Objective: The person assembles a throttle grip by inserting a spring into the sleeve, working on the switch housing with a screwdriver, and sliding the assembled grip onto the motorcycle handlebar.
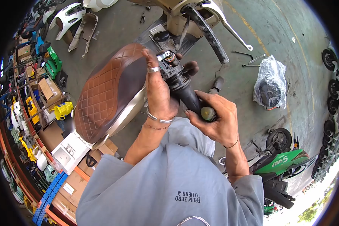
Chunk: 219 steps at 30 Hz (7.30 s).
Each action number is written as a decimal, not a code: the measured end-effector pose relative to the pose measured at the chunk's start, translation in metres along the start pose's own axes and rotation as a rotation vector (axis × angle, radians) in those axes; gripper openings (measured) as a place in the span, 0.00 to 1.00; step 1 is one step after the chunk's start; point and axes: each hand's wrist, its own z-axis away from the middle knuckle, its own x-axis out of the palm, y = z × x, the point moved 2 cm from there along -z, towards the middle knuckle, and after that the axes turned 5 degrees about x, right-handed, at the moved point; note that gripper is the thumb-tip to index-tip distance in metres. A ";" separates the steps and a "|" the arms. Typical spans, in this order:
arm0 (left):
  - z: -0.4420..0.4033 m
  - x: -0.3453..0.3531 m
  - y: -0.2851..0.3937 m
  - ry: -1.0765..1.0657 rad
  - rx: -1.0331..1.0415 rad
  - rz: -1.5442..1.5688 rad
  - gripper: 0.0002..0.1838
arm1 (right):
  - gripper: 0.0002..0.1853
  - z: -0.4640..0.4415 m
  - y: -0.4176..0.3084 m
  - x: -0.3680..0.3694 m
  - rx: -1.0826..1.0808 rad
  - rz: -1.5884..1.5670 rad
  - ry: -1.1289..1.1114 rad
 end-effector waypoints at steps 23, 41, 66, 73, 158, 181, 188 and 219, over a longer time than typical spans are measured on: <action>0.001 -0.015 0.015 -0.185 -0.138 0.074 0.34 | 0.34 0.022 0.077 -0.007 0.449 -1.108 -0.367; -0.024 -0.044 -0.008 -0.170 -0.118 -0.099 0.18 | 0.37 0.041 0.108 -0.014 0.188 -1.726 -0.362; -0.056 -0.068 -0.023 -0.127 0.000 -0.468 0.18 | 0.32 0.021 0.095 -0.035 -0.297 -0.900 -0.372; -0.046 -0.059 -0.014 -0.165 0.034 -0.488 0.19 | 0.37 0.037 0.099 -0.036 -0.020 -0.866 -0.228; -0.003 -0.009 0.017 -0.098 -0.162 -0.129 0.37 | 0.25 0.008 0.023 -0.009 0.008 -0.160 -0.175; -0.008 -0.010 0.015 -0.235 -0.375 0.223 0.38 | 0.30 0.008 0.113 0.033 0.195 -1.526 -0.513; -0.004 0.000 0.016 -0.153 -0.361 0.174 0.37 | 0.31 -0.003 0.107 0.031 0.178 -1.526 -0.522; -0.049 -0.104 -0.126 0.075 -1.021 0.411 0.22 | 0.34 0.043 0.242 -0.068 0.589 -1.015 0.390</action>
